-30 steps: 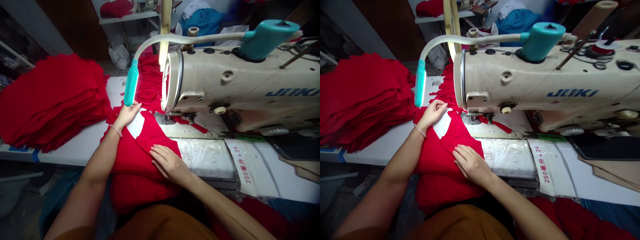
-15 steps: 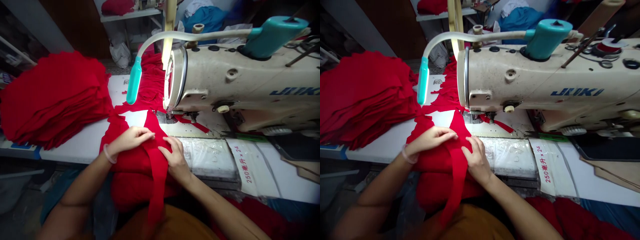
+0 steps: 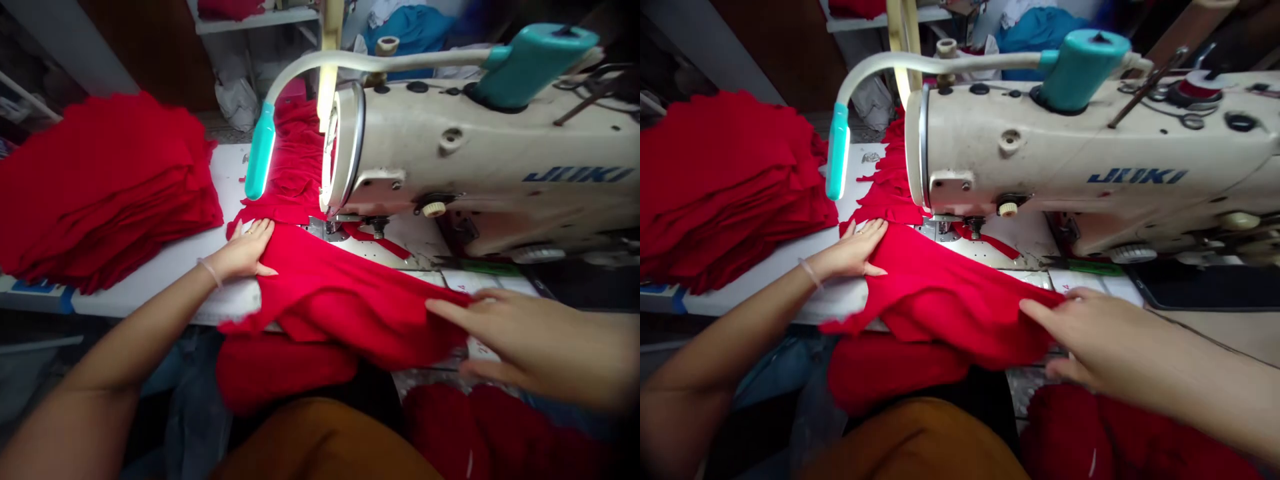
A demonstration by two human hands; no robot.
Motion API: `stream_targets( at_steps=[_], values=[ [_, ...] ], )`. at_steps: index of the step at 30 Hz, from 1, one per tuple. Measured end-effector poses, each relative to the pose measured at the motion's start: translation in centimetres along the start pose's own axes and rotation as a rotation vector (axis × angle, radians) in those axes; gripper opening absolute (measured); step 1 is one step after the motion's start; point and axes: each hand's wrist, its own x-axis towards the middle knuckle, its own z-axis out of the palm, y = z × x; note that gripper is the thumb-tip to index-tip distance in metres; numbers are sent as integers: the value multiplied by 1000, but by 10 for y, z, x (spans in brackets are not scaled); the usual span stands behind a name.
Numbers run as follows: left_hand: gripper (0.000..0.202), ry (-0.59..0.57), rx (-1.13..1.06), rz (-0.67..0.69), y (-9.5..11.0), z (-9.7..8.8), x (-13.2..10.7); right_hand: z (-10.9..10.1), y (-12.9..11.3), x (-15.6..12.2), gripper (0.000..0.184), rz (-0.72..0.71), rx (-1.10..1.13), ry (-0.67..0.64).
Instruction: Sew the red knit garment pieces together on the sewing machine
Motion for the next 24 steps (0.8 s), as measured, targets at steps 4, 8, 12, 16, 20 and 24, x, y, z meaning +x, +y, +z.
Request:
stream_targets(
  at_steps=[4, 8, 12, 16, 20, 24],
  values=[
    [63, 146, 46, 84, 32, -18, 14, 15, 9, 44, 36, -112, -109, -61],
    [35, 150, -72, 155, 68, -23, 20, 46, -20, 99, 37, 253, -29, -50],
    [56, 130, -99, 129, 70, -15, 17, 45, -18, 119, 41, 294, 272, -141],
    [92, 74, -67, 163, 70, -13, 6, 23, -4, 108, 59, -112, 936, -301],
    [113, -50, 38, 110, 75, -16, -3, 38, -12, 101, 53, 26, 673, -248],
    [119, -211, 136, 113, 58, -20, -14, 57, -13, 90, 57, -5, 484, -165]
  ],
)
